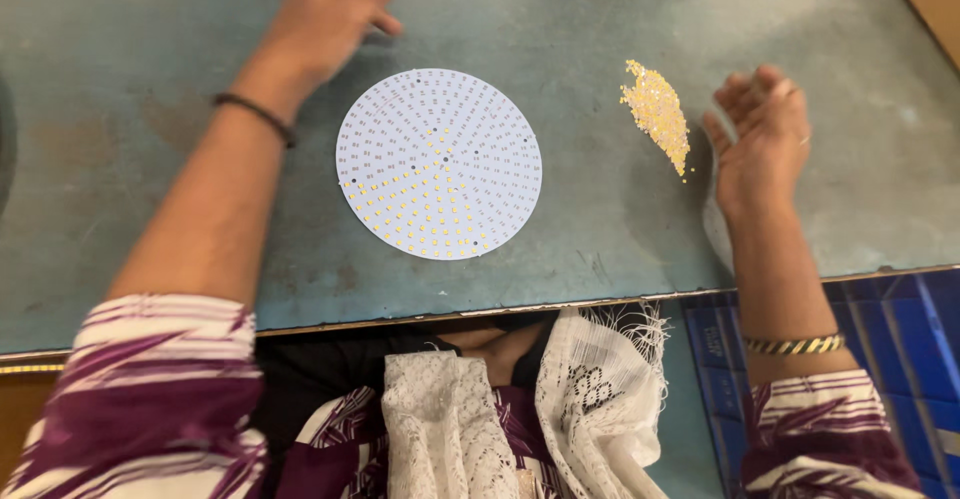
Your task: The person uses tweezers to pick small yellow LED components one at a time from a pile on the workbench and places them onto the empty pads of a circular LED circuit board, steadily filling more positions as the episode progresses.
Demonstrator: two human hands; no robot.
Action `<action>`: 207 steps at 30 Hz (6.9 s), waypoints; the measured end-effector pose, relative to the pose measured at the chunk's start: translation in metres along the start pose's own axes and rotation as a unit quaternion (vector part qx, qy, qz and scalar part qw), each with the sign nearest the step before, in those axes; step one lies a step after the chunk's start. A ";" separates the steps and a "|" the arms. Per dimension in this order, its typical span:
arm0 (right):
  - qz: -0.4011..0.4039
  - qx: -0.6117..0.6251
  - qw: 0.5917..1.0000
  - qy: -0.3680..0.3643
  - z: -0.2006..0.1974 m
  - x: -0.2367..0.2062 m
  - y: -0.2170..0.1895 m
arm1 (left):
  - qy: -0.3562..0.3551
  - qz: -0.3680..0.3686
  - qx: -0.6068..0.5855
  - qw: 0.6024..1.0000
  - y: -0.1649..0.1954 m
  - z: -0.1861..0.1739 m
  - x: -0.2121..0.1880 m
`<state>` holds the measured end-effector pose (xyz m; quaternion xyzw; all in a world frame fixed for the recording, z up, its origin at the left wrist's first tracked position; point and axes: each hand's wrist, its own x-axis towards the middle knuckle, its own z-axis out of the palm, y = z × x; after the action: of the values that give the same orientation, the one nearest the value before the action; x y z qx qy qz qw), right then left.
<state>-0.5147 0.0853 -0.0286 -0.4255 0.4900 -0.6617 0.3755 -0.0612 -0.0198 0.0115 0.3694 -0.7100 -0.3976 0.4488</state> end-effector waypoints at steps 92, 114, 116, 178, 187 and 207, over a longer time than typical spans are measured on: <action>0.140 0.111 0.978 -0.109 0.092 -0.213 -0.001 | -0.147 0.014 0.004 0.989 -0.027 0.020 -0.013; -0.073 -0.417 0.879 -0.219 0.073 -0.191 -0.035 | -0.146 -0.011 0.034 0.989 -0.023 0.022 -0.019; -0.082 -0.427 0.875 -0.215 0.077 -0.188 -0.034 | -0.148 -0.010 0.032 0.988 -0.023 0.022 -0.018; -0.196 -0.448 0.851 -0.193 0.169 -0.181 -0.001 | -0.172 0.004 0.021 0.985 -0.038 0.038 -0.008; -0.220 -0.457 0.838 -0.201 0.172 -0.180 -0.001 | -0.176 -0.007 0.031 0.984 -0.036 0.037 -0.008; -0.129 -0.438 0.889 -0.048 0.093 -0.179 -0.005 | -0.204 -0.034 0.038 0.978 -0.026 0.027 -0.010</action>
<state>-0.3645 0.2194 -0.0436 -0.6372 0.6521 -0.4018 0.0853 -0.0785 -0.0158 -0.0230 0.3216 -0.7882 -0.4519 0.2666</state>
